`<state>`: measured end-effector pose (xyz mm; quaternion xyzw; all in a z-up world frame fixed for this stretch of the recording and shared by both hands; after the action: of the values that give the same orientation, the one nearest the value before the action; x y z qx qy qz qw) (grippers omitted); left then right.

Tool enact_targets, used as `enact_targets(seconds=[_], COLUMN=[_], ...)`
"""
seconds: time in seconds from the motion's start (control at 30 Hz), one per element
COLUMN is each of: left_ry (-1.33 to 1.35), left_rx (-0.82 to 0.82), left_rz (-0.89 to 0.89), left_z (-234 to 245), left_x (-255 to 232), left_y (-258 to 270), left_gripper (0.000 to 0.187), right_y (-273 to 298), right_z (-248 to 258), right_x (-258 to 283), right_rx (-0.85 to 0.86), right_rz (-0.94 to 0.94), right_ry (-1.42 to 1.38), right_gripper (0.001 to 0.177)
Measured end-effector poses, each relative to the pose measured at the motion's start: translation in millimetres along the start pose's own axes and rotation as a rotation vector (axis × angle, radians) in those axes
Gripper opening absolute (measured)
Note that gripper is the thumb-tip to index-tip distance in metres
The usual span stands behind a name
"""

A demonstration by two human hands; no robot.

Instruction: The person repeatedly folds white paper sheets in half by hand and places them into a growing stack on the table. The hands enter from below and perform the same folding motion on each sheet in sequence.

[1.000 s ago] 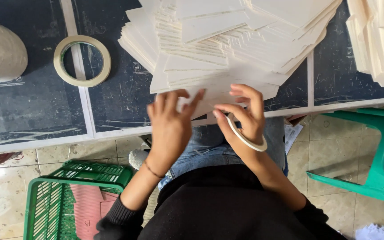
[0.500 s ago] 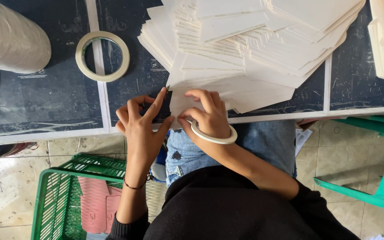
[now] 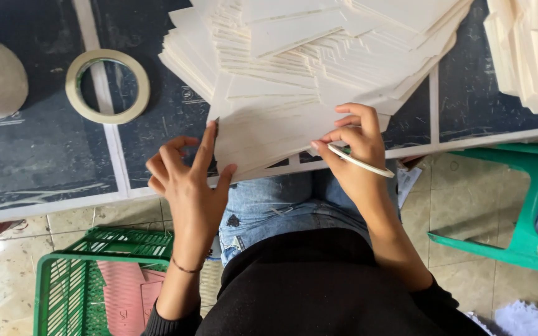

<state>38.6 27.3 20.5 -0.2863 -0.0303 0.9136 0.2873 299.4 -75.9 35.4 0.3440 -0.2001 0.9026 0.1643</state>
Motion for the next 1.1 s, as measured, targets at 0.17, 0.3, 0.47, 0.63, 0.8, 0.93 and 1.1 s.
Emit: enact_targets(seconds=[0.17,0.3,0.47,0.63,0.8,0.93,1.1], left_ry=[0.029,0.046,-0.23,-0.331,-0.235,-0.101,-0.066], left_rx=[0.005,0.095,0.01,-0.185,-0.082,0.138,0.168], left_rz=[-0.139,-0.424,-0.539,-0.731,-0.578,-0.528,-0.566], left_z=[-42.3,-55.7,-63.6,-17.7,-62.7,-34.2,-21.9], left_x=[-42.1,-83.2,-99.6,-123.8,-81.1,-74.6,-83.4], left_y=[-22.0,-41.5,-90.4,-105.5,-88.1,-84.7,-90.6], left_gripper=[0.08,0.077,0.059,0.052,0.076,0.082,0.079], right_y=[0.0,-5.5,-27.2,-32.2,-28.8,-29.7,-40.9], right_z=[-7.4,2.1,23.8,44.6,4.7,6.3,18.7], right_x=[2.0,17.2,32.4,73.7,13.0,11.6,23.1], right_rx=[-0.046,-0.087,-0.156,-0.197,-0.033,0.028,0.053], right_rz=[-0.012,0.066,0.176,0.176,0.062,-0.009,0.026], right_ry=[0.067,0.1,0.114,0.1,-0.002,-0.023,-0.02], right_gripper=[0.025,0.027,0.029,0.019,0.026,0.023,0.02])
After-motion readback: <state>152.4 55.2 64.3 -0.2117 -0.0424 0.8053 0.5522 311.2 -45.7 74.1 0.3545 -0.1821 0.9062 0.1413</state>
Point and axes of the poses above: each hand's wrist, its own y-axis away from the middle knuckle, its own z-axis out of the back of the hand, x = y × z, the point moved 4 cm from there along -y, towards the middle knuckle, and after that the axes turned 6 degrees about -z, right-handed, at the moved point
